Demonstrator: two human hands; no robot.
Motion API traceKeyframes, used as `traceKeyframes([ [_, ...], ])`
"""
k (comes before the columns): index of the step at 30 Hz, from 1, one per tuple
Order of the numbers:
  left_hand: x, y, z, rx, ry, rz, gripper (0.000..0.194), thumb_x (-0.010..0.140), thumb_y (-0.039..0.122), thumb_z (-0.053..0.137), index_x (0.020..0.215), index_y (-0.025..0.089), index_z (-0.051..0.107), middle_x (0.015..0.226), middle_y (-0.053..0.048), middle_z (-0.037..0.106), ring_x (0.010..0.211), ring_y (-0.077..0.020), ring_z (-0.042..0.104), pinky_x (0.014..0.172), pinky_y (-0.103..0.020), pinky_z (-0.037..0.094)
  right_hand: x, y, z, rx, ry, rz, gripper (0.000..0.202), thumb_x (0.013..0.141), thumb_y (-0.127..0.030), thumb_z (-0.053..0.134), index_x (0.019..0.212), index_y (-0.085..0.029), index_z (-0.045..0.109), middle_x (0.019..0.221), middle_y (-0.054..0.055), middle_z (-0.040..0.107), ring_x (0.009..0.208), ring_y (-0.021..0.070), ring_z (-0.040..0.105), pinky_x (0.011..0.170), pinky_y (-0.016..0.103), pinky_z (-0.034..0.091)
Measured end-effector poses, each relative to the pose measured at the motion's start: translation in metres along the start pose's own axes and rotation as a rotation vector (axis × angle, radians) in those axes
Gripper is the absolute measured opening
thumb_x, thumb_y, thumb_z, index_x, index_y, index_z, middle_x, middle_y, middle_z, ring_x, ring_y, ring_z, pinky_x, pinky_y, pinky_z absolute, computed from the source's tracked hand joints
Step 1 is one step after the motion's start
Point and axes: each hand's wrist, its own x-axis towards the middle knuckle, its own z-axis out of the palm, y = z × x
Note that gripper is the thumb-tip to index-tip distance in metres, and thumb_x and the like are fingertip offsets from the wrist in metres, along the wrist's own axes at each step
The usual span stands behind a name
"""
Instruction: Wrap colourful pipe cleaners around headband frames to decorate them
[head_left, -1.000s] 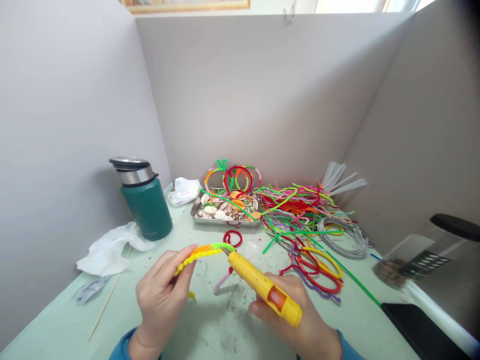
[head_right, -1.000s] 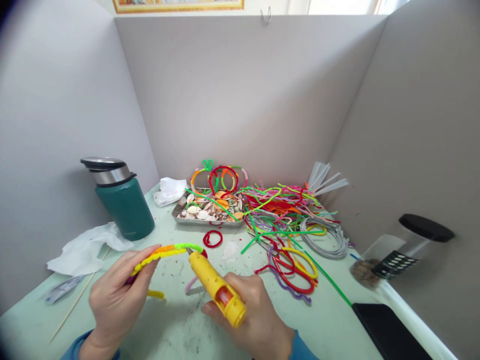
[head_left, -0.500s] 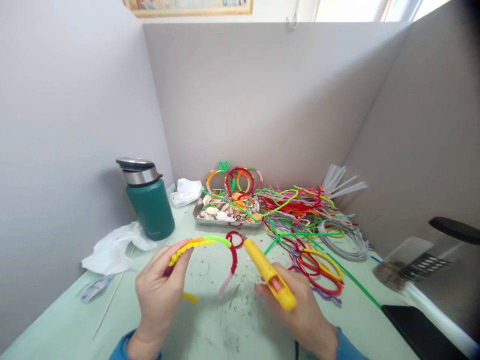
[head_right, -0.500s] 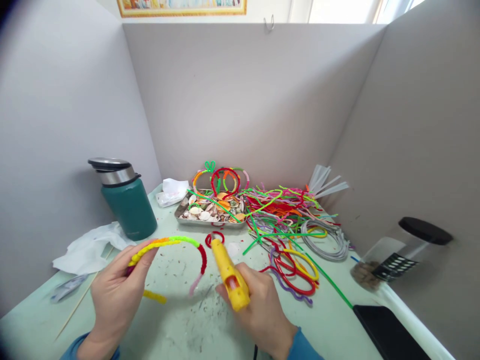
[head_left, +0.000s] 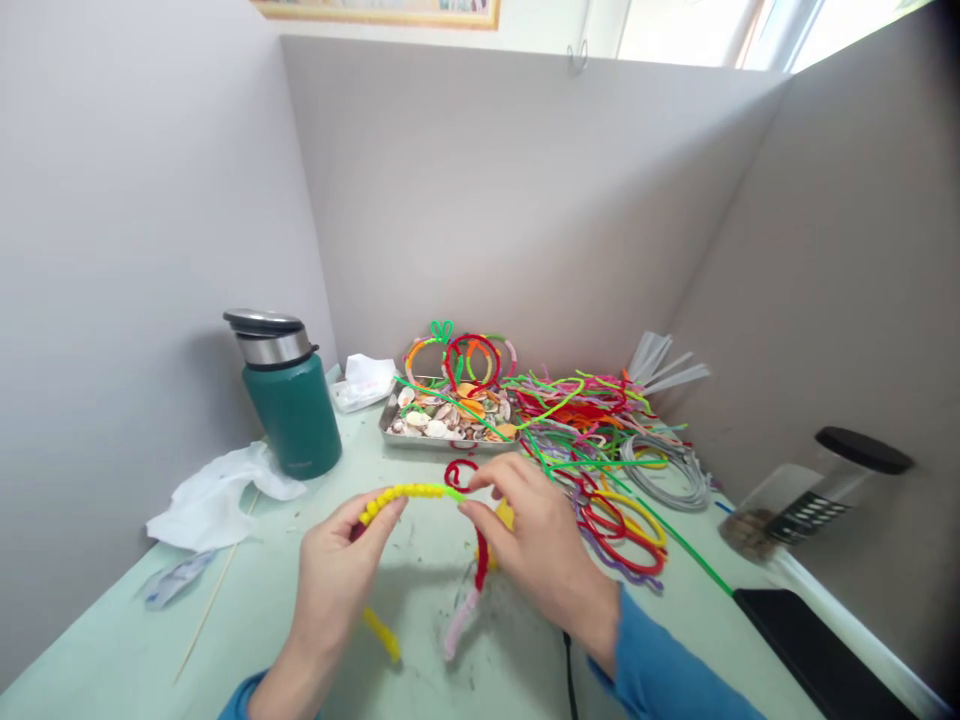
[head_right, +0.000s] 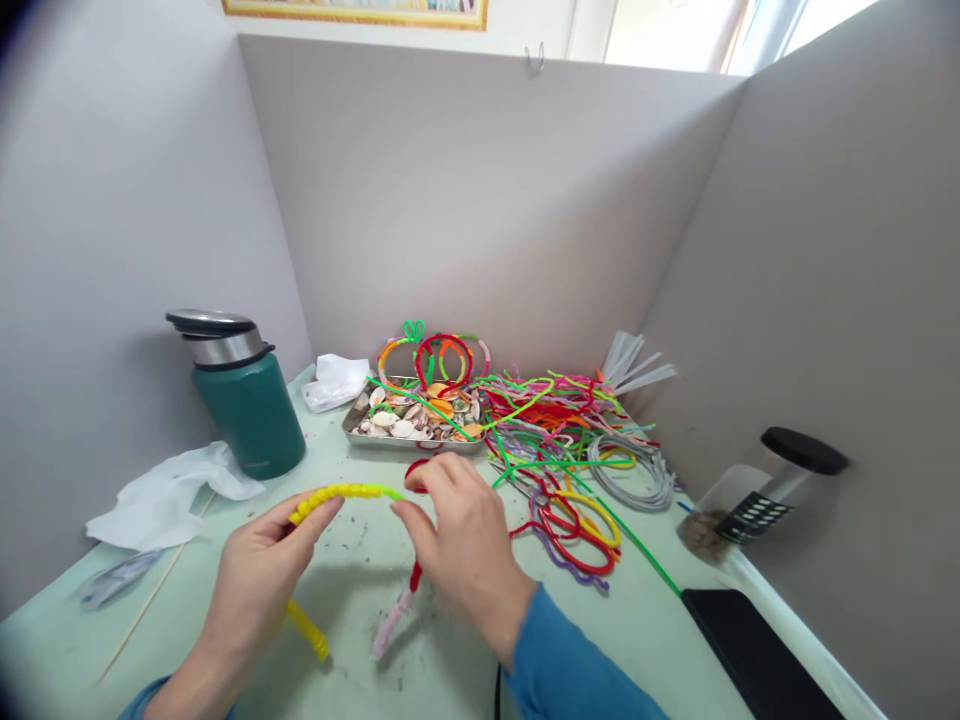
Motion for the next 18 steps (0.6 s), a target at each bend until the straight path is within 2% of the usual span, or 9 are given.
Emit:
traceKeyframes([
  [3,-0.003,0.004,0.003,-0.008,-0.023,0.030,0.035,0.067,0.044,0.065,0.084,0.014,0.072,0.067,-0.001,0.062,0.059,-0.0130,0.047,0.054,-0.022,0.039,0.004,-0.007,0.021,0.120,0.079,-0.002,0.008,0.081,-0.022,0.061,0.086,-0.020,0.055,0.090,0.004,0.058,0.087,0.0196,0.053,0.075,0.030,0.041],
  [6,-0.004,0.004,0.007,-0.025,-0.040,0.046,0.031,0.066,0.041,0.066,0.081,0.015,0.072,0.074,-0.003,0.067,0.065,-0.0154,0.053,0.059,-0.023,0.042,0.001,-0.006,0.033,0.181,0.105,0.018,0.006,0.082,-0.020,0.059,0.085,-0.020,0.054,0.090,0.005,0.057,0.089,0.0201,0.052,0.077,0.031,0.040],
  [13,-0.005,-0.001,0.012,-0.046,-0.010,0.026,0.029,0.064,0.040,0.069,0.079,0.015,0.073,0.074,-0.003,0.069,0.066,-0.0162,0.057,0.061,-0.023,0.044,-0.002,-0.002,0.037,0.234,0.122,0.044,0.010,0.081,-0.011,0.052,0.076,-0.019,0.049,0.086,0.004,0.055,0.086,0.0182,0.051,0.077,0.030,0.039],
  [18,-0.006,0.003,0.012,-0.057,0.001,-0.048,0.035,0.063,0.042,0.069,0.084,0.014,0.072,0.063,-0.001,0.065,0.058,-0.0148,0.054,0.050,-0.022,0.040,-0.003,0.001,0.041,0.297,0.127,0.116,0.012,0.081,-0.011,0.050,0.073,-0.019,0.047,0.082,0.002,0.057,0.081,0.0153,0.053,0.074,0.027,0.040],
])
